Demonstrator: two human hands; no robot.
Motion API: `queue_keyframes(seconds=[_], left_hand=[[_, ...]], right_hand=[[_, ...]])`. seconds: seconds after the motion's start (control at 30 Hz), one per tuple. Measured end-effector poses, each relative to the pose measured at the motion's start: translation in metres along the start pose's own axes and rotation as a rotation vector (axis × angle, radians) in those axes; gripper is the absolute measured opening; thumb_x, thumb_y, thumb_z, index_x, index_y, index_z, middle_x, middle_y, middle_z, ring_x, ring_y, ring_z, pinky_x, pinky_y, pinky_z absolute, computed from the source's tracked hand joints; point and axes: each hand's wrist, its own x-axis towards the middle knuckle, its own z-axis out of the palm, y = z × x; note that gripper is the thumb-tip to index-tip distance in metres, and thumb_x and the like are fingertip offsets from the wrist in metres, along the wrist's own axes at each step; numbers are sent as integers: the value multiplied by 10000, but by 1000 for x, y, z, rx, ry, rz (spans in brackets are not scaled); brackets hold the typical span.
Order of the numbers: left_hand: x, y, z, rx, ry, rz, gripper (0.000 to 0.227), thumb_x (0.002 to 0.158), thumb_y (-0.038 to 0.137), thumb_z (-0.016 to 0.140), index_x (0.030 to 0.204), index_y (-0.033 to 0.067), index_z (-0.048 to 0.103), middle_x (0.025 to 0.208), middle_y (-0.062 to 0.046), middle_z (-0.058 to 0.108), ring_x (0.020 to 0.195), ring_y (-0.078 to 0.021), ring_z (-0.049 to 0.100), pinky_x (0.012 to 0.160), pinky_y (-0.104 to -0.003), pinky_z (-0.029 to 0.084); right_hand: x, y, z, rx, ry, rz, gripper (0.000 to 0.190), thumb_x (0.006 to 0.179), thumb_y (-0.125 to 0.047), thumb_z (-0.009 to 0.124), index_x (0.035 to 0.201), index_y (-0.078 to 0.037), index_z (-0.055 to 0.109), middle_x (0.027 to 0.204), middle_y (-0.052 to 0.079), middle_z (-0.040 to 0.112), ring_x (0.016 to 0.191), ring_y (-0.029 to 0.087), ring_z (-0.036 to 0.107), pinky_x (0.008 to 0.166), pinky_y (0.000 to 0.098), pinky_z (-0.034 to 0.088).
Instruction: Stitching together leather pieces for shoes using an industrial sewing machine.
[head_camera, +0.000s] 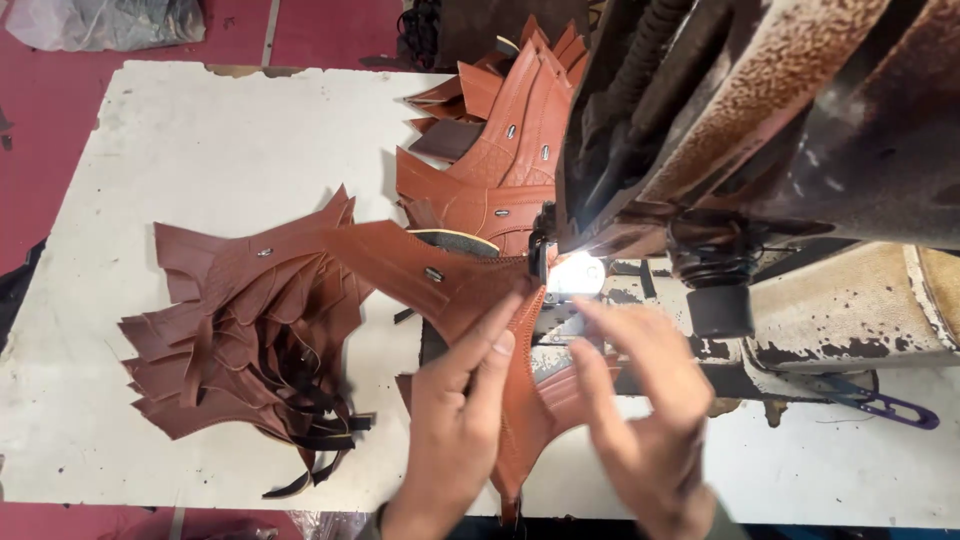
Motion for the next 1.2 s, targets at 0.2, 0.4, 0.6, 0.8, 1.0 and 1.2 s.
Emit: queue_keyframes(seconds=[0.2, 0.4, 0.6, 0.8, 1.0, 1.2], left_hand=[[-7, 22, -8, 893, -17, -302, 440, 955, 378, 652, 1393, 385, 688, 920, -77, 812, 847, -132, 794, 817, -275, 600], [53, 65, -26, 917, -134, 502, 312, 907, 101, 706, 1206, 21, 670, 868, -135, 704, 873, -327, 687, 830, -460, 476], [56, 66, -16, 534, -264, 141, 320, 903, 148, 669, 1209, 54, 675, 1038, -119, 778, 920, -256, 738, 731, -343, 584], [63, 56, -7, 594, -197, 209, 275, 898, 149, 685, 1148, 35, 696, 1025, -123, 788, 933, -261, 766, 778, -335, 582], [75, 56, 4, 472, -149, 52, 265, 883, 96, 667, 1142, 63, 714, 932, -65, 817, 885, -118, 810, 709, -275, 597], [77, 31, 7, 354, -88, 213, 196, 920, 8, 616, 1079, 13, 731, 918, -54, 732, 804, -104, 702, 731, -238, 560]], right_hand=[[-44, 10, 5, 494, -273, 434, 557, 906, -14, 684, 1452, -23, 575, 922, 58, 767, 824, 85, 708, 778, 228, 569], [-35, 2, -10, 552, -243, 446, 459, 961, 12, 606, 1420, 13, 602, 1129, 93, 704, 1006, 109, 632, 890, 225, 482], [-24, 7, -24, 374, -258, 308, 570, 825, -60, 789, 1371, 19, 644, 928, 63, 688, 799, 116, 652, 735, 236, 531], [-11, 13, -23, 244, -209, 143, 729, 703, -84, 916, 1361, 12, 618, 950, 73, 688, 813, 134, 684, 726, 249, 550], [9, 16, -29, 206, -191, 155, 693, 727, -66, 885, 1366, 1, 625, 925, 84, 677, 787, 139, 676, 716, 255, 548], [31, 30, -32, 204, -300, 227, 644, 777, -131, 842, 1380, -23, 644, 970, 83, 702, 791, 136, 688, 697, 258, 570]])
